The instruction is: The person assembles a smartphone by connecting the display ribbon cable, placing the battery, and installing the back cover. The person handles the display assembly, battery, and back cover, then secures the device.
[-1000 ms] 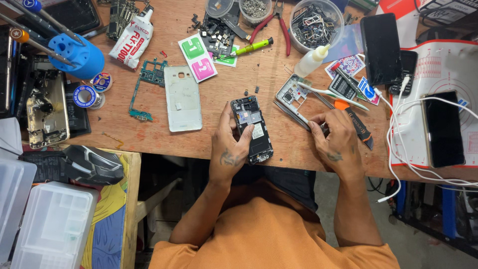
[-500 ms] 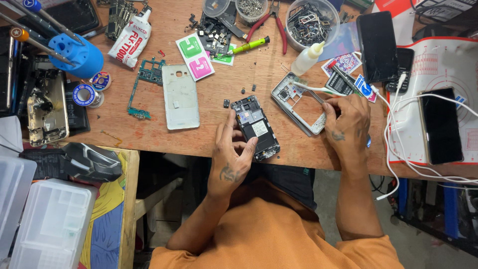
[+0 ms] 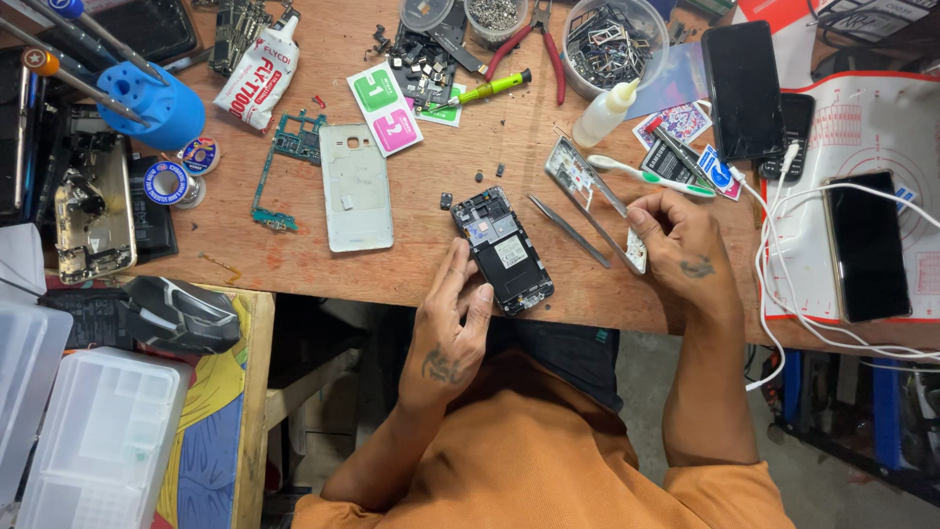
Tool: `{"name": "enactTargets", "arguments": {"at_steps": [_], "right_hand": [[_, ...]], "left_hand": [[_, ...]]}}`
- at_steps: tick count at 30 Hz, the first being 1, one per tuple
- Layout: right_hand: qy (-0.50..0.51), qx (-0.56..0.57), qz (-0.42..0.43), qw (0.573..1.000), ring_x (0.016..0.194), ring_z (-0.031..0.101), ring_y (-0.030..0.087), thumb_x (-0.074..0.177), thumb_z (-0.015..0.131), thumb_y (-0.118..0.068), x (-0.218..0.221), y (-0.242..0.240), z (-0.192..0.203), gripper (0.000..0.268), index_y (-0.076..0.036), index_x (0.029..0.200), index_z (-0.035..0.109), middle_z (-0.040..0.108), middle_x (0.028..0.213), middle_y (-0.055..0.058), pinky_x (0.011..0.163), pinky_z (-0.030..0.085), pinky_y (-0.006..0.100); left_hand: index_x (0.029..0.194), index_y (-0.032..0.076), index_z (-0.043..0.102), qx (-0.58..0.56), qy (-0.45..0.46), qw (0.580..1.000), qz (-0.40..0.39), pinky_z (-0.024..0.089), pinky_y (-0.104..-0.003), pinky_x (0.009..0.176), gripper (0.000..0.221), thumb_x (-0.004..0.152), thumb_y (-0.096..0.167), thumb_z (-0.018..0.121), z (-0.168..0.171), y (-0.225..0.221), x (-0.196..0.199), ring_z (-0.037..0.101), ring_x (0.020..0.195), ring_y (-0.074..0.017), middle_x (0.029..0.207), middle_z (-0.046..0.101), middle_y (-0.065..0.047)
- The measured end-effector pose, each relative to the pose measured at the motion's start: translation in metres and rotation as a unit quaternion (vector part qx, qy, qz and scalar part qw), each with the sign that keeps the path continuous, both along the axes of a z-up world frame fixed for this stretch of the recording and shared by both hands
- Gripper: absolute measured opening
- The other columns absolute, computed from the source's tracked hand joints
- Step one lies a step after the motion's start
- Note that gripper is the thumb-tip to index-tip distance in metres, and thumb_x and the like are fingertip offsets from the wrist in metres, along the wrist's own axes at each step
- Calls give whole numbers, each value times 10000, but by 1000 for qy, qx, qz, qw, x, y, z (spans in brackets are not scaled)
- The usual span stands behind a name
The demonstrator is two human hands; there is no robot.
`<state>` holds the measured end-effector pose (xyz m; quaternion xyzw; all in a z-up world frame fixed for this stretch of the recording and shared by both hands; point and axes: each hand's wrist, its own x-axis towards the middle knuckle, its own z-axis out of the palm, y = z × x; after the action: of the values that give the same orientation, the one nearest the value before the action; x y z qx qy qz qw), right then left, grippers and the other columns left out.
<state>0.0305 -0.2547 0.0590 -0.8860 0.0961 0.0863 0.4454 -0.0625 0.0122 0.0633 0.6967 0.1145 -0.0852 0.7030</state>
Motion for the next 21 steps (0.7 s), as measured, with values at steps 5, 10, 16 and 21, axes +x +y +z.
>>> {"name": "enactTargets", "arguments": {"at_steps": [5,10,16,21], "right_hand": [[-77,-8,34,996,710,590,103,1009,665,-155,-5,19,10,167,6,1013,710,691,831,62,626,477,288],[-99,-33,56,993,696,642,170,1013,622,-153,-11,52,12,164,-4,1000,688,690,853,88,612,529,328],[-160,-46,133,977,719,650,221,1012,647,-130,-18,91,8,146,6,973,685,684,901,138,626,533,356],[-221,-9,200,955,775,700,262,981,698,-135,-16,105,6,135,-7,1021,715,697,909,135,677,547,378]], "left_hand": [[1481,-137,404,122,-91,988,-33,533,-359,1019,553,1029,145,552,0,4,-2,640,1252,-315,1447,530,-311],[1458,-107,458,130,-57,989,-38,558,-373,980,540,1027,210,531,2,8,-2,661,1193,-311,1400,562,-301],[1552,-112,301,-60,-183,979,64,574,-348,955,622,1099,277,473,-6,10,14,683,1158,-257,1374,618,-272],[1460,-96,370,-78,-119,984,105,634,-243,737,512,1069,219,472,-9,22,33,770,849,-161,1116,745,-222]]}}
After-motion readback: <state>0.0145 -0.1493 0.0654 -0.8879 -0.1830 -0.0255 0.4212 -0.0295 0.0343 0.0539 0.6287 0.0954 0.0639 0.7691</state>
